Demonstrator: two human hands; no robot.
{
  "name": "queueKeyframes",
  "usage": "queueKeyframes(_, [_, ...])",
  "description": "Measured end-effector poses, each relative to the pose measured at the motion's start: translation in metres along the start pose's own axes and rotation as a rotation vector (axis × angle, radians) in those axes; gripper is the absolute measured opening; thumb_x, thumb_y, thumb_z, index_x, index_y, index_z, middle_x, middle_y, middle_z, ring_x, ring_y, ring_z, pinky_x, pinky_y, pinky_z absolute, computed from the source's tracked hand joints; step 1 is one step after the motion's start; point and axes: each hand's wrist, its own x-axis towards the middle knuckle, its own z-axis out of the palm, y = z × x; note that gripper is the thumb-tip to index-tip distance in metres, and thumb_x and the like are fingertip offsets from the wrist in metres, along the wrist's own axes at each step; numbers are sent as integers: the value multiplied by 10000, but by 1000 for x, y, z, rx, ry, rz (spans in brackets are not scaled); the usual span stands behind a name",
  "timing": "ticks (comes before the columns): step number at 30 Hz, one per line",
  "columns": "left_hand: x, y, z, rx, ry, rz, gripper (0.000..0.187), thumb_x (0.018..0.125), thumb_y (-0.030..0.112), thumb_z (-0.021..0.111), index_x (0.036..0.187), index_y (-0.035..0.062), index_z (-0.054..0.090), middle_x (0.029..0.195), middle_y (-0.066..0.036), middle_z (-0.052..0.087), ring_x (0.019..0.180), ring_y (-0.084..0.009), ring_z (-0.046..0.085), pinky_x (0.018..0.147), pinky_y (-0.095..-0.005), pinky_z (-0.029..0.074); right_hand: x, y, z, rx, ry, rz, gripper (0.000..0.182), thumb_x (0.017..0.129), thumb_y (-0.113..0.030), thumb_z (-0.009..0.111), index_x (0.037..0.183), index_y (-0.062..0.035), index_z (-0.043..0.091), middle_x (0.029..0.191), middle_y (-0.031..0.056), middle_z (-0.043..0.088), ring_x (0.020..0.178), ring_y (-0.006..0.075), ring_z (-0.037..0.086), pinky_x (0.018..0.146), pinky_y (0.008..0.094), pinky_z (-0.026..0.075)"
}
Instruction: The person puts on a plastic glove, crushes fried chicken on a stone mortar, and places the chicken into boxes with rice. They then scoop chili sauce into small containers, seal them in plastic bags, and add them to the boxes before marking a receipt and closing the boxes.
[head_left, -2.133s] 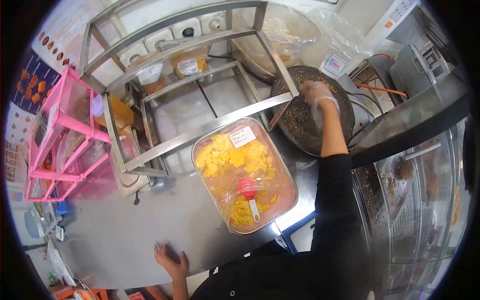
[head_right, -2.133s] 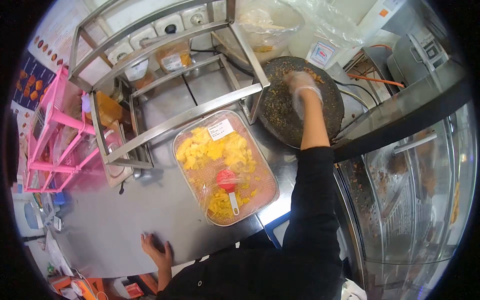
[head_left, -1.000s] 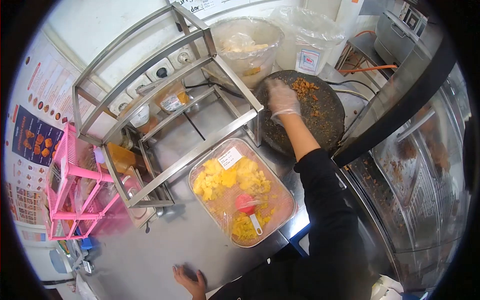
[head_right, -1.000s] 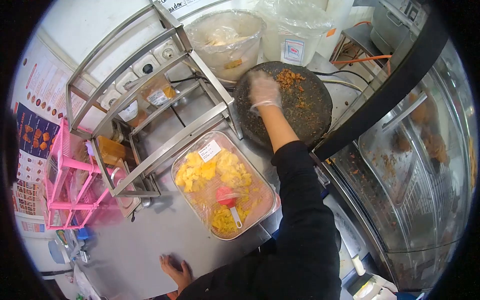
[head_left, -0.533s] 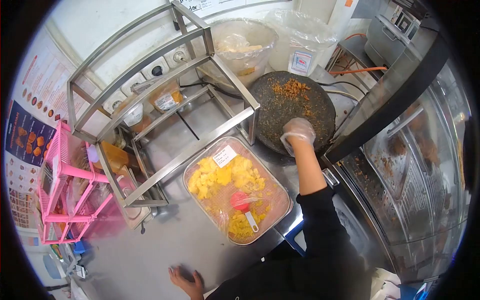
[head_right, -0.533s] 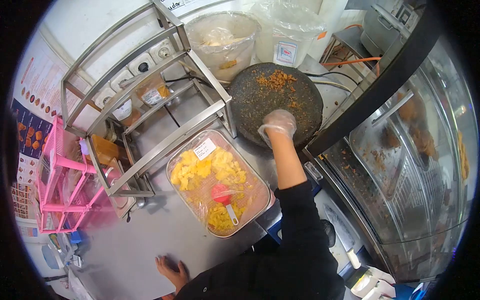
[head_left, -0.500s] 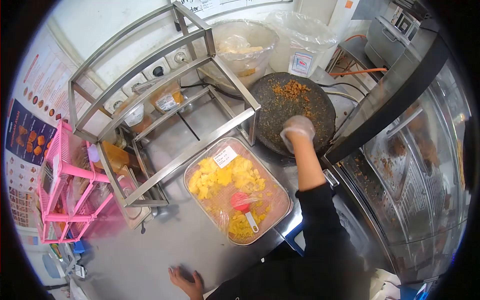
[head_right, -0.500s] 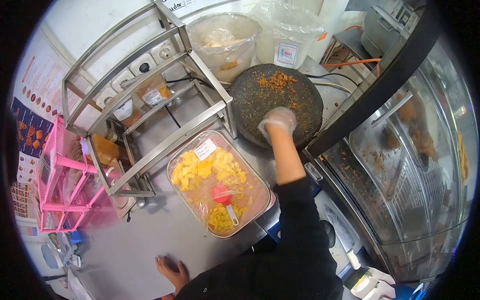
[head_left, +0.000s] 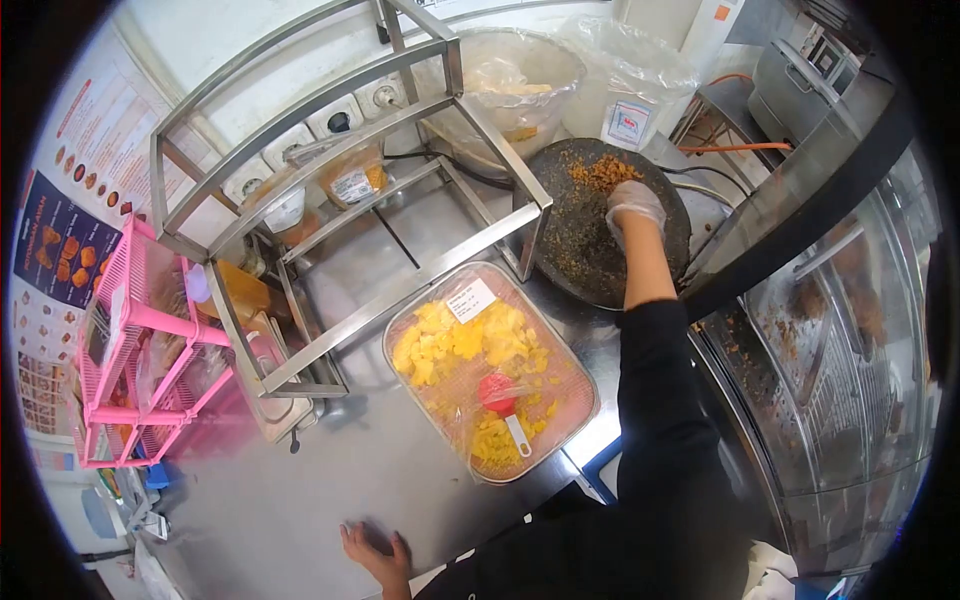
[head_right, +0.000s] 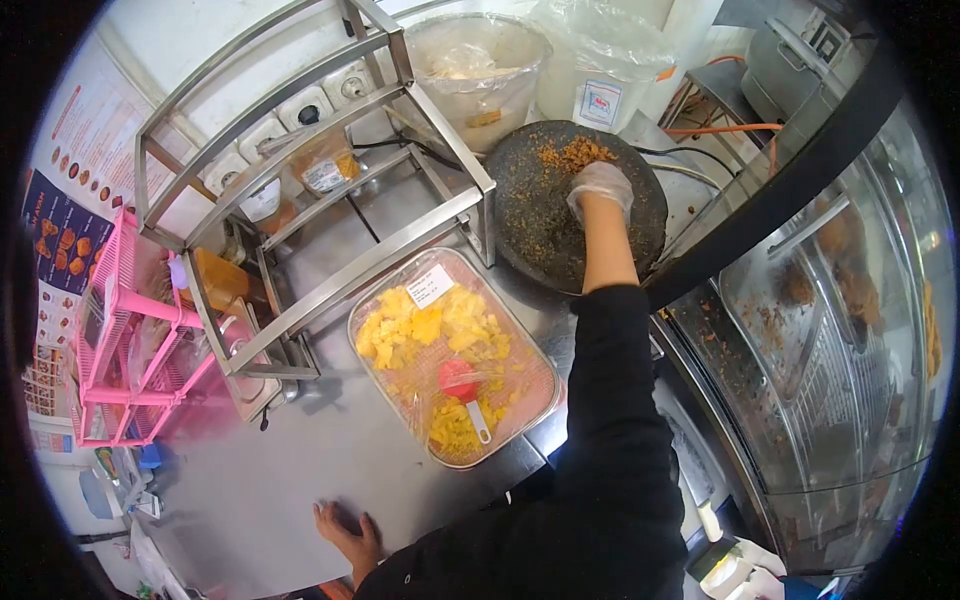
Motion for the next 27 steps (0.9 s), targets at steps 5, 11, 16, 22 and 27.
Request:
queueKeyframes(5, [2, 6, -3, -2, 9, -1, 631, 777, 275, 628, 1280, -28, 395, 1342, -328, 323, 1287, -473, 277, 1034, -571, 215, -64, 25, 30, -77, -23, 54, 325, 741, -117, 602, 1053, -98, 690, 1169, 130, 625, 1094, 316, 596, 860, 411, 507])
queueKeyframes(11, [1, 1, -1, 29, 27, 44, 639, 771, 281, 638, 1279, -23, 397, 1339, -319, 335, 1290, -471, 280, 1037, -571, 208, -14, 15, 1, -147, 32, 117, 365, 730, -297, 673, 1056, -135, 701, 1146, 95, 649, 1089, 240, 612, 836, 341, 513])
queueKeyframes(16, [1, -2, -1, 26, 20, 59, 637, 772, 293, 640, 1275, -18, 403, 1330, -306, 353, 1292, -464, 285, 1037, -571, 206, -60, 21, 9, -137, 122, 88, 320, 753, -282, 662, 1038, -145, 707, 1114, 85, 664, 1056, 207, 631, 796, 323, 526])
queueKeyframes(22, [-1, -13, 5, -24, 68, 141, 619, 783, 292, 652, 1262, -22, 419, 1310, -230, 412, 1305, -446, 283, 1048, -546, 214, -140, 20, -7, 115, 508, -416, 248, 794, -130, 533, 977, -52, 681, 974, 189, 656, 944, 336, 633, 840, 424, 500])
queueKeyframes(27, [-2, -11, 1, -221, 116, 130, 578, 802, 197, 646, 1274, -33, 406, 1298, -213, 433, 1321, -423, 279, 1070, -485, 230, -303, 126, -17, 101, 374, -382, 222, 814, -109, 503, 980, -50, 640, 951, 215, 627, 930, 376, 596, 832, 461, 466])
